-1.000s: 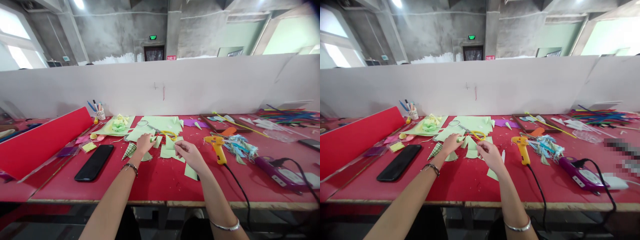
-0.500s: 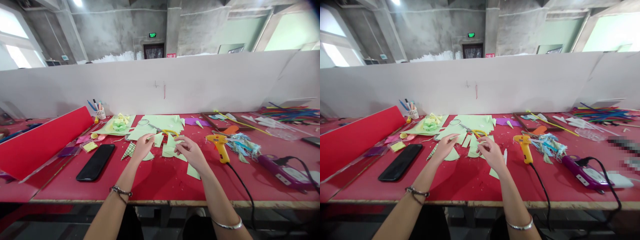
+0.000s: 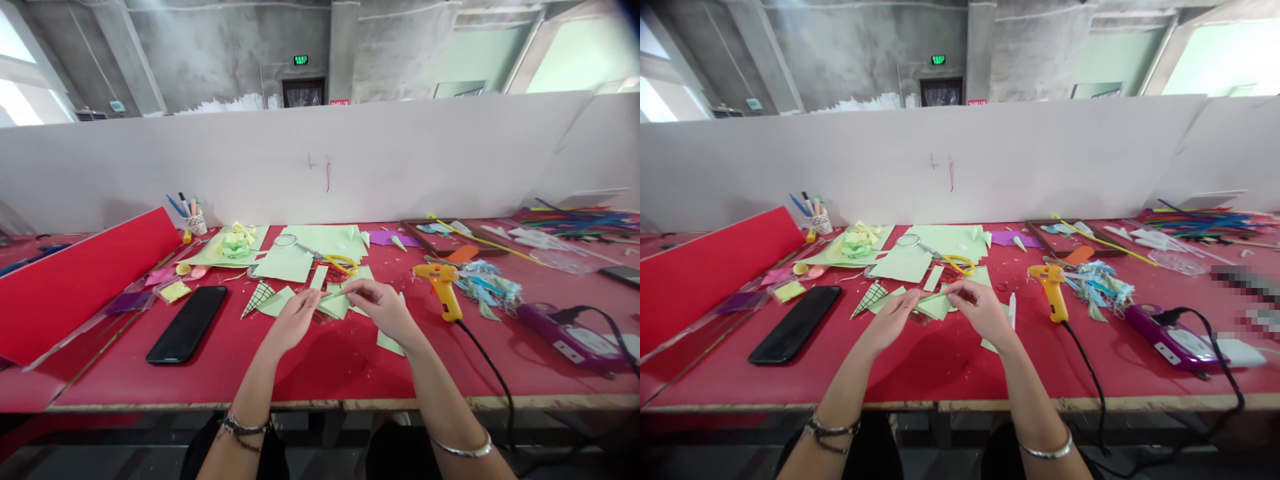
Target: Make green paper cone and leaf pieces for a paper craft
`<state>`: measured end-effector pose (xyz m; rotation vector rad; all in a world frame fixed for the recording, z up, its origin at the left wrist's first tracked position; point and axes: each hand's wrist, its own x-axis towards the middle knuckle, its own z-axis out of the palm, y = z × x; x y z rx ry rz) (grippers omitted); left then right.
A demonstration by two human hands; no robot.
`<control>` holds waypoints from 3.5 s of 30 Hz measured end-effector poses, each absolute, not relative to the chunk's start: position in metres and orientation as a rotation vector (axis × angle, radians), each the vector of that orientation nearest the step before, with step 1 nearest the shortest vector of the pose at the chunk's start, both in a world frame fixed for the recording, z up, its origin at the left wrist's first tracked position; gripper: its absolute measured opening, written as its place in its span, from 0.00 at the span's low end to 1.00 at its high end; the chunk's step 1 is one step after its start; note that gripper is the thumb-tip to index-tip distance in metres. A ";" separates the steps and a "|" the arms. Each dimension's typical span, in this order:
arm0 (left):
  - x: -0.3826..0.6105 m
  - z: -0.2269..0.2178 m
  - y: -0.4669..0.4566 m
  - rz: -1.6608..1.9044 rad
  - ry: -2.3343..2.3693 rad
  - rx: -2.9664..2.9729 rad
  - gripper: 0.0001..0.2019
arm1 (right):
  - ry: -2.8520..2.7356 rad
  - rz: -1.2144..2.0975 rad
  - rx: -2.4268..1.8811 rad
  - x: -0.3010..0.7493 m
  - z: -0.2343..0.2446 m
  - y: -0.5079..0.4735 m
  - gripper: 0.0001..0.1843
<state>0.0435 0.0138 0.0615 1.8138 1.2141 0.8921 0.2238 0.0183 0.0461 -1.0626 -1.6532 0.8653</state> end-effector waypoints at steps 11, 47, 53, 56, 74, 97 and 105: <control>0.048 0.056 0.012 0.889 1.098 2.019 0.17 | -1.640 0.793 -0.984 0.220 0.041 0.023 0.07; 0.066 0.052 0.003 0.373 1.796 2.607 0.17 | -1.721 0.561 -1.239 0.209 0.061 0.008 0.13; 0.064 0.055 0.000 0.509 1.679 2.522 0.16 | -1.746 0.584 -1.142 0.205 0.064 0.005 0.12; 0.063 0.057 -0.001 0.587 1.526 2.455 0.16 | -1.695 0.633 -1.101 0.208 0.062 0.005 0.11; 0.058 0.061 -0.005 0.676 1.079 2.207 0.19 | -1.609 0.817 -1.083 0.210 0.067 0.001 0.12; 0.071 0.050 -0.006 0.966 1.034 1.728 0.17 | -1.848 0.678 -1.195 0.204 0.057 0.005 0.22; 0.072 0.055 -0.007 1.002 0.898 1.540 0.16 | -1.793 0.942 -1.041 0.207 0.057 0.003 0.24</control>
